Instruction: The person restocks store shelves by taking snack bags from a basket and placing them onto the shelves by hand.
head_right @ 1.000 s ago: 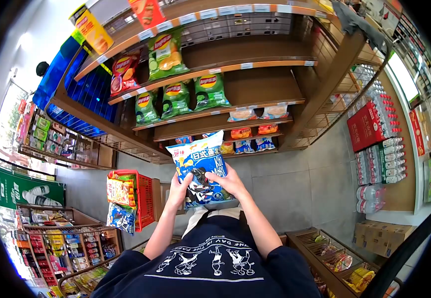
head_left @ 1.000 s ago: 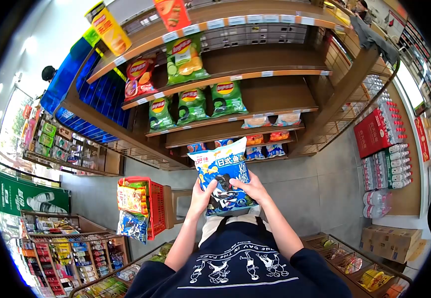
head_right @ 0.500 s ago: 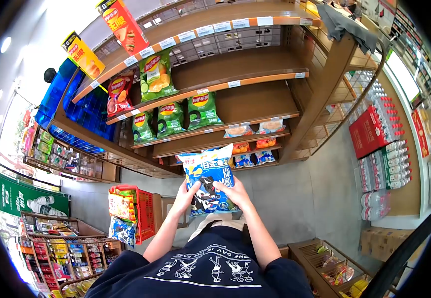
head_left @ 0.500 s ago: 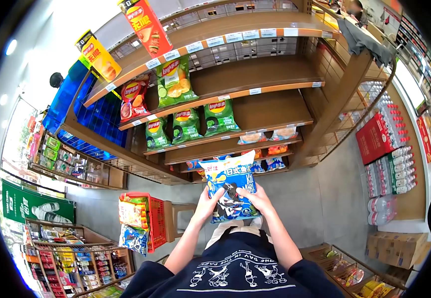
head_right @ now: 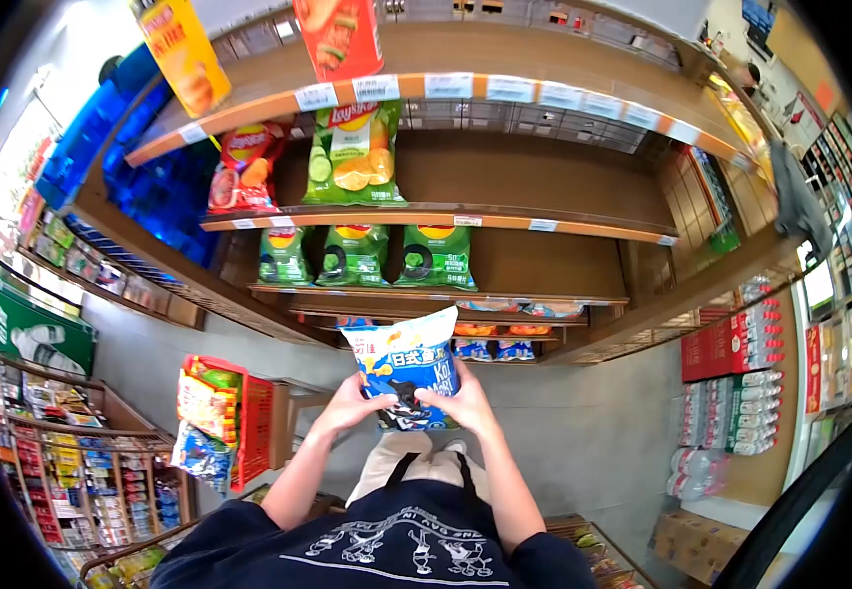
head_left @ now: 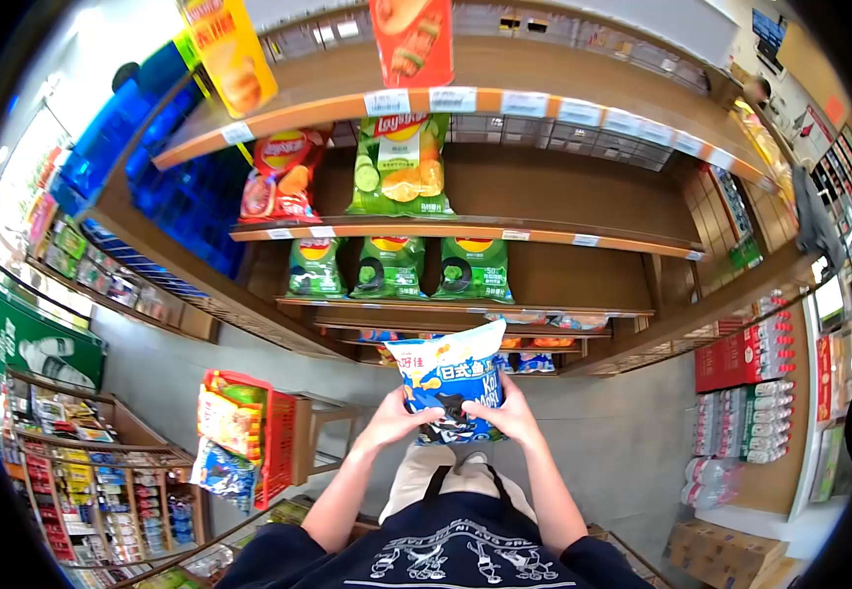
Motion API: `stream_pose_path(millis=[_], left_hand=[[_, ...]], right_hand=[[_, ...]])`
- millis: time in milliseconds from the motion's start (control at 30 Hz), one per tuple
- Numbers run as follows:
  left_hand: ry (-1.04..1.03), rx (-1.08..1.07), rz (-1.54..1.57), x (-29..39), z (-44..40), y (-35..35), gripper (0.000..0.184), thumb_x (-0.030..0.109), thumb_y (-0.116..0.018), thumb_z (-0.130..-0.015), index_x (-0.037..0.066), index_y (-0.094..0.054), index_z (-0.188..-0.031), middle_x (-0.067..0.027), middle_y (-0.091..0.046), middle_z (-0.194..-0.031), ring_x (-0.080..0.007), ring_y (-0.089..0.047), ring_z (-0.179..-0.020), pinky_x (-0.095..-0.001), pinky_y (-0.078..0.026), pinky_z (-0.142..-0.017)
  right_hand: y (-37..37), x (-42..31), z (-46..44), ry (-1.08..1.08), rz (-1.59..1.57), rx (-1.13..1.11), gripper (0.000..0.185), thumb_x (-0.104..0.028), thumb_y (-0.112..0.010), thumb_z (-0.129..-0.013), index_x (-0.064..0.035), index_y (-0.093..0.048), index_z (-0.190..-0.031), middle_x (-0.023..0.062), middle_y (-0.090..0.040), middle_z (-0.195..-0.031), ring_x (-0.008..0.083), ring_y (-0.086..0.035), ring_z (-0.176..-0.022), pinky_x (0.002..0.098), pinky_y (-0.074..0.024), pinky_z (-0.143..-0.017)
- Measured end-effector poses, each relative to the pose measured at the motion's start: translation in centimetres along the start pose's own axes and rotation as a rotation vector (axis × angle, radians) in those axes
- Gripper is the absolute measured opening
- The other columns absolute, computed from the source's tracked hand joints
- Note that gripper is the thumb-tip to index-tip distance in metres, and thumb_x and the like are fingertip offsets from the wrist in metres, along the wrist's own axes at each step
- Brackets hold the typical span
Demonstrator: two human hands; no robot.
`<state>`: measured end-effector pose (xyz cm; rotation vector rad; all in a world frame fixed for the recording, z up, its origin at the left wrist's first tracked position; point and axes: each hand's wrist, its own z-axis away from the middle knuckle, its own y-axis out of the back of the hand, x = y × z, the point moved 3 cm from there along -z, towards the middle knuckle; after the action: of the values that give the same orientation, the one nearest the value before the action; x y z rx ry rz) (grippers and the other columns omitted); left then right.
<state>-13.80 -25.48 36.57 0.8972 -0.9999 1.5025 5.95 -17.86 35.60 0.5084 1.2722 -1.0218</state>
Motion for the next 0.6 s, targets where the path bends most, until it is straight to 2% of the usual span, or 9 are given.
stream_pose_path(millis=[33, 100, 167, 233, 367, 500, 533, 600], left_hand=[[0.004, -0.023, 0.017, -1.6, -1.2, 0.7, 0.058, 0.014, -0.08, -0.075, -0.004, -0.051, -0.121, -0.0079, -0.063, -0.112, -0.013, -0.059, -0.1, -0.0307, -0.047, -0.092], [0.034, -0.08, -0.017, -4.6, -5.0, 2.7, 0.054, 0.013, -0.081, -0.074, -0.004, -0.054, -0.118, -0.0077, -0.065, -0.108, -0.0122, -0.059, -0.099, -0.0308, -0.047, -0.092], [-0.002, -0.172, -0.029, -7.4, -7.9, 4.2, 0.054, 0.012, -0.081, -0.074, -0.004, -0.054, -0.117, -0.0078, -0.065, -0.108, -0.0118, -0.059, -0.098, -0.0303, -0.048, -0.09], [0.02, -0.175, -0.012, -11.2, -10.9, 5.7, 0.054, 0.012, -0.081, -0.073, -0.004, -0.054, -0.117, -0.0078, -0.065, -0.109, -0.0114, -0.059, -0.096, -0.0298, -0.049, -0.088], [-0.016, -0.148, -0.061, -19.8, -16.5, 8.7, 0.058, 0.012, -0.086, -0.067, -0.005, -0.057, -0.114, -0.0085, -0.066, -0.107, -0.0119, -0.06, -0.094, -0.0309, -0.048, -0.089], [-0.082, -0.09, -0.16, -26.2, -20.6, 10.2, 0.058, 0.018, -0.088, -0.064, -0.006, -0.06, -0.108, -0.0101, -0.07, -0.098, -0.0115, -0.063, -0.089, -0.0291, -0.051, -0.083], [-0.112, -0.071, -0.196, -27.5, -21.6, 10.4, 0.058, 0.019, -0.089, -0.063, -0.007, -0.06, -0.107, -0.0113, -0.07, -0.098, -0.0122, -0.064, -0.088, -0.0293, -0.051, -0.082], [-0.147, -0.043, -0.21, -29.9, -23.4, 10.6, 0.059, 0.022, -0.089, -0.062, -0.008, -0.061, -0.104, -0.0145, -0.07, -0.097, -0.0156, -0.066, -0.088, -0.0307, -0.052, -0.081]], right_hand=[[0.0, 0.3, -0.7, -0.026, 0.033, 0.026, 0.079, -0.02, -0.085, -0.068, 0.0068, -0.042, -0.129, 0.0127, -0.062, -0.111, 0.0173, -0.061, -0.097, 0.0309, -0.0512, -0.085], [0.7, 3.8, -3.6, 0.059, 0.111, 0.067, 0.078, -0.021, -0.085, -0.067, 0.0067, -0.044, -0.126, 0.0129, -0.063, -0.109, 0.018, -0.062, -0.097, 0.032, -0.051, -0.085], [2.4, 8.8, -5.9, -0.02, 0.268, 0.066, 0.078, -0.023, -0.087, -0.064, 0.0062, -0.046, -0.124, 0.0144, -0.064, -0.108, 0.0191, -0.063, -0.097, 0.0327, -0.0505, -0.086], [3.3, 12.4, -8.1, 0.094, 0.426, 0.099, 0.082, -0.027, -0.089, -0.058, 0.0047, -0.047, -0.121, 0.0173, -0.065, -0.108, 0.0222, -0.063, -0.1, 0.0348, -0.0499, -0.087], [5.1, 22.2, -13.4, 0.181, 0.436, 0.084, 0.081, -0.028, -0.089, -0.058, 0.0026, -0.048, -0.121, 0.0172, -0.065, -0.108, 0.0242, -0.064, -0.1, 0.0358, -0.0501, -0.086], [7.6, 29.7, -17.9, 0.249, 0.46, 0.045, 0.08, -0.027, -0.088, -0.056, 0.002, -0.048, -0.119, 0.0164, -0.066, -0.106, 0.0241, -0.066, -0.097, 0.0361, -0.0505, -0.086], [8.2, 31.5, -18.9, 0.308, 0.43, 0.026, 0.079, -0.027, -0.088, -0.057, 0.0023, -0.048, -0.118, 0.0158, -0.067, -0.104, 0.0238, -0.066, -0.096, 0.0358, -0.0507, -0.085], [9.8, 35.4, -20.6, 0.285, 0.33, 0.003, 0.078, -0.028, -0.088, -0.057, 0.0035, -0.049, -0.117, 0.0155, -0.067, -0.103, 0.0231, -0.066, -0.094, 0.0353, -0.0509, -0.083]])
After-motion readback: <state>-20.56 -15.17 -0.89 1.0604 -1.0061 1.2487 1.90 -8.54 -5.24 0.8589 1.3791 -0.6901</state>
